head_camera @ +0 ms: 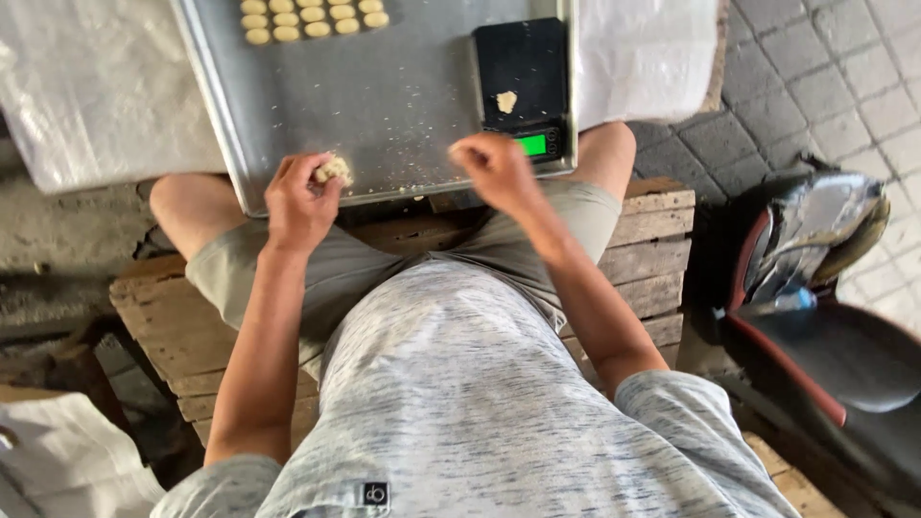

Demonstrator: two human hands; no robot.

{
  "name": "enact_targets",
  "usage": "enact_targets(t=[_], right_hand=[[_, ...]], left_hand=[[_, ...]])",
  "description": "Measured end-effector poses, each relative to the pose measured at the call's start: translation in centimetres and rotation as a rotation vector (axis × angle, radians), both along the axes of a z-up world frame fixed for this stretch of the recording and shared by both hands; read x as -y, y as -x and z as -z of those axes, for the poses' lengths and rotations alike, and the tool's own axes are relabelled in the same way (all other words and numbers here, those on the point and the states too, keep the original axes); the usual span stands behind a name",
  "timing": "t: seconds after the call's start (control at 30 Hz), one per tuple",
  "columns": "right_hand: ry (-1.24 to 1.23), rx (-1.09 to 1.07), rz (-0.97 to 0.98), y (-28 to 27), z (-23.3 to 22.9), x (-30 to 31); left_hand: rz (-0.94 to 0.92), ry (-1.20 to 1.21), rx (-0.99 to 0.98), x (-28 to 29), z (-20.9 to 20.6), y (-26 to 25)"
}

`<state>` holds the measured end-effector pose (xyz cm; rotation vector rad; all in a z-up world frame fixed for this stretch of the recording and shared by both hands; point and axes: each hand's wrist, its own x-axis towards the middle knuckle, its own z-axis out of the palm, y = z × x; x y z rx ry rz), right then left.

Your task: The person repeatedly pinches small portions of dough from a lump on a metal tray, rolls them into uniform balls between the palms, and places them in rows on the tray. They occasionally weigh a piece on a digital scale and adjust the size before continuing.

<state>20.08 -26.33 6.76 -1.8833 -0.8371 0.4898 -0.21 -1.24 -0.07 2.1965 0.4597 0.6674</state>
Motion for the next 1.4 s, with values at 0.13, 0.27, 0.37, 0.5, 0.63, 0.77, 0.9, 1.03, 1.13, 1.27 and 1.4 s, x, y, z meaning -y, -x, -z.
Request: enact_targets(t=[0.13, 0.27, 0.37, 0.5, 0.63, 0.77, 0.9, 1.03, 1.13, 1.27, 1.4], right_hand=[[0.128, 0.179, 0.070, -5.3, 2.2, 2.8], [0.203, 0.150, 0.130, -8.4, 1.9, 3.8], [0.353, 0.059, 0.275, -9.8, 3.4, 3.4], [0.417, 0.074, 0.306, -10.1, 3.3, 2.7], [0.360, 0.162, 0.276, -10.9, 4.3, 3.0], [0.311, 0.474, 0.093, -11.4, 5.3, 3.4], [0.273, 0.674, 0.044, -12.2, 8.8, 4.4], [0.323, 0.673, 0.026, -11.1, 6.2, 3.7], [0.312, 0.622, 0.021, -11.3, 5.5, 3.8], [0.233, 0.597, 0.105, -11.0, 2.9, 3.6], [0.107, 0.526, 0.172, -9.6, -1.6, 3.9]], left_hand=[[-0.021, -0.120, -0.057, 0.7, 1.3, -0.4], [0.015, -0.078, -0.191, 1.5, -1.2, -0.5], [-0.015, -0.116, -0.275, 1.5, 1.5, -0.2], [-0.026, -0.114, -0.276, 1.5, 2.3, 0.1], [-0.029, -0.133, -0.277, 1.4, 2.7, 0.1], [0.010, -0.134, -0.285, 1.2, 2.4, 0.2], [0.008, -0.115, -0.265, 1.5, 1.5, 0.0], [0.026, -0.128, -0.261, 1.3, 1.4, 0.0], [0.041, -0.144, -0.243, 1.2, 1.4, 0.0], [0.058, -0.053, -0.301, 1.4, 0.0, -0.2], [0.084, -0.068, -0.273, 1.2, -0.5, -0.3]])
